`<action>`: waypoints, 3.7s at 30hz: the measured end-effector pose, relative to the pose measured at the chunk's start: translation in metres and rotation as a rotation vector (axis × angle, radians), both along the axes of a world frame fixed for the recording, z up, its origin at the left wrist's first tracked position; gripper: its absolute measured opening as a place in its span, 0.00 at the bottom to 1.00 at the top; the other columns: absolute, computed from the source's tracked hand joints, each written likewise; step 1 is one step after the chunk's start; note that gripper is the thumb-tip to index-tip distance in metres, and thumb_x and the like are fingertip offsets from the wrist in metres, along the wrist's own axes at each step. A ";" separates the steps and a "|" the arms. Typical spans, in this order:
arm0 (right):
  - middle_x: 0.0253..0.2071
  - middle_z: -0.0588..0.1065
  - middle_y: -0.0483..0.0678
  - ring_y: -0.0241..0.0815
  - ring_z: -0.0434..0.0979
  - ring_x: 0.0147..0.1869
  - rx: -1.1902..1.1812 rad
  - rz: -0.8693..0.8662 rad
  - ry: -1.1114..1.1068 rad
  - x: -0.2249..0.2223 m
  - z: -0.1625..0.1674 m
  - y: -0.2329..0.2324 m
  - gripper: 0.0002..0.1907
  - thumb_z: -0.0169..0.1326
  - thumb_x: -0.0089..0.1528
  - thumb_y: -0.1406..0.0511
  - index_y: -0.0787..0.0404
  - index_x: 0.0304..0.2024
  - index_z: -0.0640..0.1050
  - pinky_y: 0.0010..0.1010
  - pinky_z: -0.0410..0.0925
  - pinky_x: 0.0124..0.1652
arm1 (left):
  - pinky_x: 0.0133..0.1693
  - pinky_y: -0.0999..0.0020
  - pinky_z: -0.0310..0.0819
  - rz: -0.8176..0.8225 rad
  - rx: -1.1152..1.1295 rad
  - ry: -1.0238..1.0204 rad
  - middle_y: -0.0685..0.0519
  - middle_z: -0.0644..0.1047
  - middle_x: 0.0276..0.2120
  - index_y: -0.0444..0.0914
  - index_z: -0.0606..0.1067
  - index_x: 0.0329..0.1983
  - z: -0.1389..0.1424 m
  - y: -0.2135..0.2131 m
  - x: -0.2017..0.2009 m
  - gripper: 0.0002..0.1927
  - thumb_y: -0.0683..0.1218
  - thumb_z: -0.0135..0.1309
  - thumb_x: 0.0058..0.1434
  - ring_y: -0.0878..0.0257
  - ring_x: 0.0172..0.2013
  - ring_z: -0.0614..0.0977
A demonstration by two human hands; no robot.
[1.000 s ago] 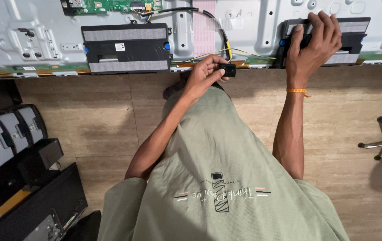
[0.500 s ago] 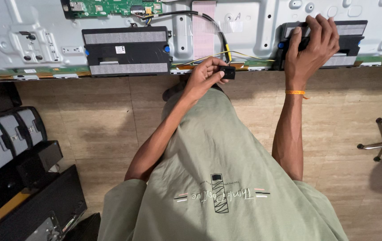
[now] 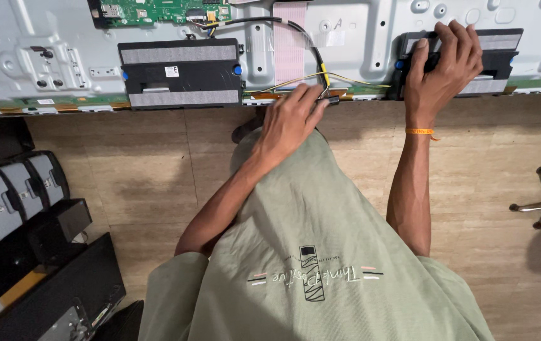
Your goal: The person works on a television lying face-down, reconnecting a black cable connector to the mainboard area and routing the cable along the metal chassis. They press the connector into place, adjust nearby boards and ribbon cables, and reposition the cable across the panel.
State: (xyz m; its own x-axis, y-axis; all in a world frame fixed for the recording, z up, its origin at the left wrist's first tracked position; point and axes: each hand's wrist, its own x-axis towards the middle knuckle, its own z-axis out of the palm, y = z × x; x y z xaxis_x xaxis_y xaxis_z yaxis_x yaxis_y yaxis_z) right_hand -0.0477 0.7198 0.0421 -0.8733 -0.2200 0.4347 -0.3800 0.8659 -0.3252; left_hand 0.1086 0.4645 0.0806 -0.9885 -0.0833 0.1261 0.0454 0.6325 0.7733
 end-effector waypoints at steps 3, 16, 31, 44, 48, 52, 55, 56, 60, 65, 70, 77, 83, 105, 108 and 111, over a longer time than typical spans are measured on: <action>0.64 0.74 0.49 0.55 0.64 0.75 -0.001 -0.001 -0.010 0.000 0.002 0.000 0.14 0.55 0.72 0.62 0.58 0.59 0.80 0.51 0.54 0.69 | 0.53 0.55 0.74 -0.003 -0.120 0.123 0.46 0.76 0.51 0.34 0.73 0.58 0.000 -0.008 -0.018 0.17 0.47 0.57 0.70 0.50 0.52 0.77; 0.65 0.74 0.49 0.55 0.64 0.76 0.001 -0.004 -0.027 0.004 0.008 -0.001 0.15 0.56 0.72 0.63 0.59 0.60 0.80 0.51 0.54 0.70 | 0.62 0.48 0.65 -0.005 -0.348 0.027 0.41 0.69 0.59 0.28 0.68 0.63 -0.040 -0.004 -0.063 0.32 0.59 0.55 0.70 0.46 0.61 0.68; 0.64 0.74 0.50 0.56 0.64 0.75 -0.014 -0.007 -0.038 0.003 0.020 -0.008 0.15 0.56 0.71 0.64 0.59 0.59 0.80 0.51 0.54 0.68 | 0.60 0.55 0.71 0.106 -0.069 0.144 0.43 0.73 0.59 0.32 0.71 0.65 -0.023 -0.020 -0.052 0.24 0.50 0.56 0.71 0.49 0.59 0.75; 0.63 0.74 0.51 0.55 0.64 0.75 -0.044 -0.015 -0.031 0.003 0.021 -0.009 0.14 0.58 0.72 0.63 0.59 0.59 0.80 0.51 0.53 0.68 | 0.65 0.49 0.61 0.050 -0.306 0.145 0.38 0.71 0.60 0.26 0.70 0.63 -0.015 -0.018 -0.036 0.30 0.52 0.57 0.67 0.43 0.64 0.68; 0.63 0.75 0.51 0.56 0.64 0.74 -0.034 -0.029 -0.020 0.001 0.024 -0.008 0.14 0.58 0.72 0.62 0.59 0.58 0.80 0.51 0.54 0.68 | 0.65 0.48 0.59 0.023 -0.459 0.102 0.38 0.71 0.59 0.24 0.69 0.63 -0.015 -0.014 -0.048 0.34 0.57 0.56 0.68 0.44 0.62 0.68; 0.63 0.75 0.52 0.56 0.65 0.74 -0.036 -0.025 -0.037 0.001 0.027 -0.010 0.14 0.58 0.71 0.62 0.60 0.57 0.80 0.51 0.53 0.67 | 0.62 0.48 0.61 0.013 -0.572 0.097 0.38 0.72 0.56 0.24 0.71 0.60 -0.012 -0.011 -0.049 0.33 0.58 0.56 0.67 0.45 0.59 0.69; 0.63 0.75 0.51 0.56 0.65 0.74 -0.050 -0.037 -0.043 0.001 0.030 -0.011 0.14 0.58 0.71 0.62 0.60 0.57 0.80 0.51 0.54 0.68 | 0.61 0.47 0.61 0.007 -0.638 0.094 0.39 0.72 0.54 0.24 0.73 0.58 -0.009 -0.011 -0.050 0.33 0.59 0.56 0.67 0.46 0.57 0.70; 0.63 0.75 0.51 0.56 0.65 0.74 -0.049 -0.039 -0.037 0.001 0.031 -0.011 0.14 0.58 0.71 0.62 0.60 0.57 0.80 0.51 0.54 0.68 | 0.61 0.47 0.61 0.003 -0.652 0.090 0.40 0.72 0.54 0.24 0.74 0.57 -0.008 -0.012 -0.052 0.33 0.59 0.56 0.67 0.46 0.57 0.70; 0.62 0.75 0.51 0.56 0.65 0.73 -0.043 -0.037 -0.022 0.000 0.031 -0.012 0.15 0.59 0.70 0.62 0.60 0.57 0.80 0.52 0.54 0.67 | 0.61 0.46 0.59 0.058 -0.651 0.103 0.40 0.72 0.54 0.24 0.74 0.56 -0.006 -0.006 -0.053 0.33 0.60 0.56 0.66 0.47 0.56 0.70; 0.63 0.75 0.51 0.56 0.66 0.74 -0.044 -0.035 -0.014 0.000 0.028 -0.014 0.14 0.59 0.70 0.62 0.60 0.57 0.80 0.52 0.54 0.67 | 0.62 0.44 0.59 0.061 -0.604 0.080 0.38 0.72 0.53 0.23 0.73 0.55 -0.007 -0.005 -0.055 0.34 0.59 0.56 0.65 0.45 0.55 0.71; 0.63 0.75 0.51 0.56 0.65 0.74 -0.052 -0.030 -0.018 0.000 0.027 -0.013 0.14 0.59 0.70 0.63 0.60 0.57 0.80 0.52 0.54 0.67 | 0.63 0.48 0.61 0.102 -0.423 0.247 0.38 0.73 0.54 0.25 0.73 0.56 -0.006 -0.012 -0.040 0.29 0.55 0.57 0.64 0.44 0.57 0.72; 0.63 0.75 0.50 0.55 0.65 0.74 -0.038 -0.020 -0.007 -0.001 0.021 -0.011 0.13 0.59 0.72 0.62 0.59 0.58 0.80 0.53 0.53 0.67 | 0.46 0.55 0.74 0.161 0.148 0.028 0.47 0.78 0.43 0.33 0.77 0.50 -0.006 0.001 0.007 0.13 0.46 0.61 0.68 0.50 0.45 0.79; 0.63 0.75 0.50 0.55 0.65 0.74 -0.037 -0.029 -0.015 0.000 0.018 -0.009 0.13 0.58 0.72 0.61 0.59 0.57 0.80 0.52 0.54 0.67 | 0.38 0.61 0.78 0.113 0.257 -0.088 0.45 0.78 0.44 0.32 0.76 0.52 -0.012 0.010 0.014 0.18 0.48 0.62 0.64 0.53 0.37 0.82; 0.62 0.75 0.51 0.56 0.65 0.73 -0.064 -0.031 -0.007 0.004 0.021 -0.012 0.14 0.59 0.71 0.63 0.60 0.57 0.80 0.51 0.54 0.68 | 0.32 0.65 0.73 0.033 0.410 -0.045 0.48 0.79 0.39 0.36 0.76 0.54 -0.047 0.024 -0.007 0.15 0.41 0.59 0.64 0.60 0.27 0.76; 0.62 0.75 0.51 0.56 0.65 0.74 -0.070 -0.037 -0.013 0.004 0.021 -0.012 0.14 0.59 0.71 0.62 0.60 0.57 0.80 0.51 0.54 0.68 | 0.29 0.67 0.70 0.036 0.438 -0.078 0.50 0.76 0.34 0.36 0.77 0.53 -0.051 0.021 -0.007 0.14 0.40 0.60 0.64 0.64 0.26 0.73; 0.62 0.75 0.51 0.55 0.65 0.74 -0.074 -0.044 -0.025 0.004 0.019 -0.011 0.14 0.59 0.71 0.62 0.60 0.57 0.80 0.52 0.54 0.68 | 0.28 0.68 0.69 0.035 0.457 -0.087 0.51 0.76 0.33 0.36 0.78 0.52 -0.052 0.020 -0.008 0.14 0.39 0.60 0.63 0.67 0.25 0.71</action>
